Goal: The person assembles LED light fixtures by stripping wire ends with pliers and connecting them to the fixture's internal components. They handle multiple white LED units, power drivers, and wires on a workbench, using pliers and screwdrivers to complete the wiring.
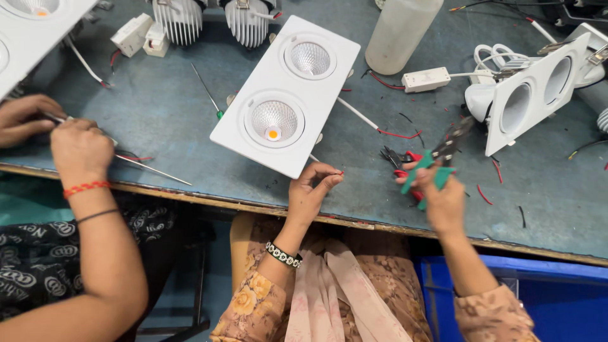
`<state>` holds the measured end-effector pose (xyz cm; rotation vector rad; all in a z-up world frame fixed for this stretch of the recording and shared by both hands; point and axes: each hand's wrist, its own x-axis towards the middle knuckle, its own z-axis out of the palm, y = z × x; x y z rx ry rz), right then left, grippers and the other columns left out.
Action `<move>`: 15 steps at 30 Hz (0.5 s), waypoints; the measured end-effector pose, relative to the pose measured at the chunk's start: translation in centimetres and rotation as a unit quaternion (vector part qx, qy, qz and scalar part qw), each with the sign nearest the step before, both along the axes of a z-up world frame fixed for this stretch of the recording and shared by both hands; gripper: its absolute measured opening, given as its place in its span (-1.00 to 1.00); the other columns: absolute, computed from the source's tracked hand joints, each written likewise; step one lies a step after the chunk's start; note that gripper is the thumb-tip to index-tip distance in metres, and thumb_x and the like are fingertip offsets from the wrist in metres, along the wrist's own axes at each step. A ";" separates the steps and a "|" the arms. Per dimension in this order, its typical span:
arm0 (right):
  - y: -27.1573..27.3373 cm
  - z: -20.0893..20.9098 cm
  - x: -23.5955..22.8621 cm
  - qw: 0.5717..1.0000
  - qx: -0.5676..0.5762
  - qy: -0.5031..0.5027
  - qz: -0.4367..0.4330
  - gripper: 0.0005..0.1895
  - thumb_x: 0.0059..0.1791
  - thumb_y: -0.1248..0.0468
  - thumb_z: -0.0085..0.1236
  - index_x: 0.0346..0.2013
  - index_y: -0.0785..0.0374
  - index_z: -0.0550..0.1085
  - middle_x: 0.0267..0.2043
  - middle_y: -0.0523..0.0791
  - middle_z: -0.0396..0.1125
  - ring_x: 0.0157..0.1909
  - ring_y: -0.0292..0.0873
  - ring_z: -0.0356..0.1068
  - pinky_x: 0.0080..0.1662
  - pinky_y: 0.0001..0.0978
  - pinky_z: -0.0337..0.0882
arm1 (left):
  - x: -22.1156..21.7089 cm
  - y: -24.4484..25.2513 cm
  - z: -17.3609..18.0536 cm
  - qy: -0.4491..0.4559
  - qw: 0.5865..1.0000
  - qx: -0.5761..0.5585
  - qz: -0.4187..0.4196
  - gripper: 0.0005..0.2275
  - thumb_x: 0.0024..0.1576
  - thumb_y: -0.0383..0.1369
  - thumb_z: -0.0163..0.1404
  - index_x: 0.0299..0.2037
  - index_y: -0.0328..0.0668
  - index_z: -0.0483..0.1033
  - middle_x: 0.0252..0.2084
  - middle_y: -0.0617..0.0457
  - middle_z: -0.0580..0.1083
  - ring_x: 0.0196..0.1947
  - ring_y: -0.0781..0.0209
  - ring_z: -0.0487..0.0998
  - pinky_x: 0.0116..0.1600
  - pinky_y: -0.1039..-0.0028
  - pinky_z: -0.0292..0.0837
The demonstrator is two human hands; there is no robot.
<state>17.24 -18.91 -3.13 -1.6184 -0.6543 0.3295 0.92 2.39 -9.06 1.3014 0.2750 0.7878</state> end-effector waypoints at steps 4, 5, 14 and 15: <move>2.1 0.0 -2.7 0.989 -0.028 -0.133 0.055 -0.84 0.11 0.37 0.00 -0.08 0.45 0.41 0.19 0.08 0.41 0.13 0.04 0.51 0.15 -0.21 0.46 | -0.7 0.7 -0.1 -0.023 0.999 0.019 -0.035 -0.90 0.17 -0.43 0.18 -0.18 -0.27 0.59 -0.19 0.10 0.60 -0.15 0.37 0.60 0.01 0.55 0.51; 2.6 0.6 -2.9 0.972 -0.068 -0.219 0.050 -0.75 0.06 0.44 -0.01 0.02 0.47 0.39 0.21 0.08 0.40 0.16 0.07 0.49 0.17 -0.20 0.44 | -0.8 0.9 0.0 -0.038 0.998 0.032 -0.045 -0.91 0.19 -0.43 0.17 -0.18 -0.28 0.59 -0.17 0.09 0.60 -0.12 0.36 0.60 0.05 0.53 0.52; 5.3 2.9 -0.1 0.820 -0.159 -0.539 0.109 -0.54 -0.25 0.66 0.03 -0.05 0.51 0.43 0.37 0.17 0.16 0.46 0.24 0.13 0.41 0.01 0.20 | -1.0 1.0 0.3 0.007 0.992 -0.077 -0.096 -0.87 0.20 -0.40 0.14 -0.16 -0.30 0.57 -0.21 0.11 0.58 -0.17 0.40 0.54 -0.01 0.56 0.45; 5.5 3.2 0.0 0.817 -0.154 -0.542 0.122 -0.56 -0.23 0.67 0.02 -0.06 0.50 0.43 0.36 0.15 0.16 0.47 0.21 0.13 0.43 0.02 0.19 | -1.0 1.0 0.4 0.018 0.992 -0.083 -0.097 -0.87 0.19 -0.40 0.15 -0.16 -0.31 0.57 -0.23 0.12 0.57 -0.18 0.41 0.53 -0.04 0.57 0.44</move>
